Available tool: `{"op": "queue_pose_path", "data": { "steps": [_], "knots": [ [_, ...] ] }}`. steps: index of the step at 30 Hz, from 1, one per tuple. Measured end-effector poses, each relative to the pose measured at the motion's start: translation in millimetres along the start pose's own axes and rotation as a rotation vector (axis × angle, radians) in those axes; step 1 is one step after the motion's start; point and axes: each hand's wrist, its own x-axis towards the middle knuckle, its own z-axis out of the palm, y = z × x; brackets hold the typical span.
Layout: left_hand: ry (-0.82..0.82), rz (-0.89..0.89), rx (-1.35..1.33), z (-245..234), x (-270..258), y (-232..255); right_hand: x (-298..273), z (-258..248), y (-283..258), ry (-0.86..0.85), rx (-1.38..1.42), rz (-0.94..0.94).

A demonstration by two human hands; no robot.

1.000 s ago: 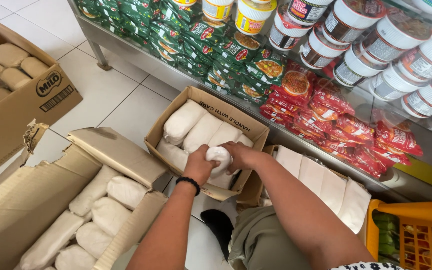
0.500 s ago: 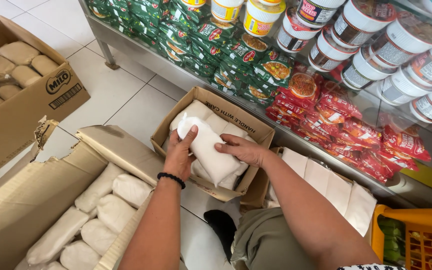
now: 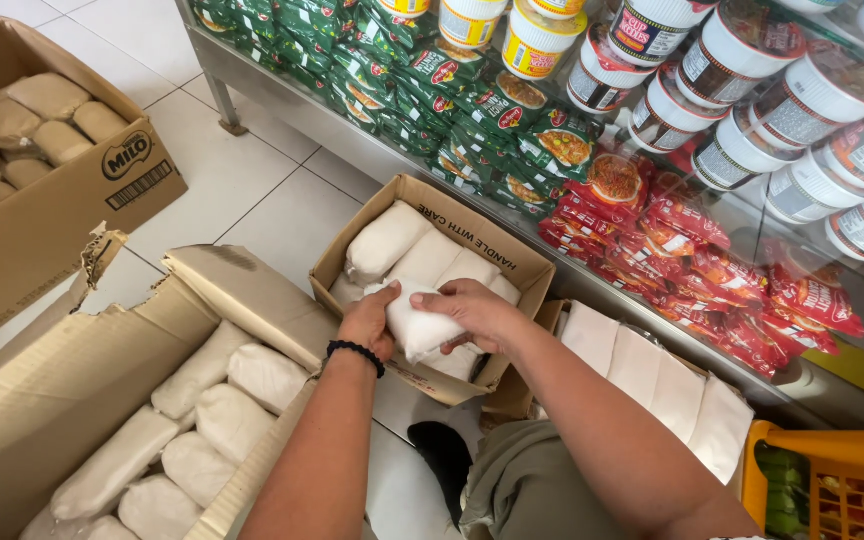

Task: Restocking white bags from a large shipping box into smaller display boxes on the floor of a grocery store aisle.

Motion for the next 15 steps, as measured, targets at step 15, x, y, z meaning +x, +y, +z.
{"op": "queue_pose_path", "data": {
  "steps": [15],
  "knots": [
    [-0.226,0.416,-0.063,-3,-32,31,-15,33,-10,-0.006,-0.079,-0.373]
  ]
}}
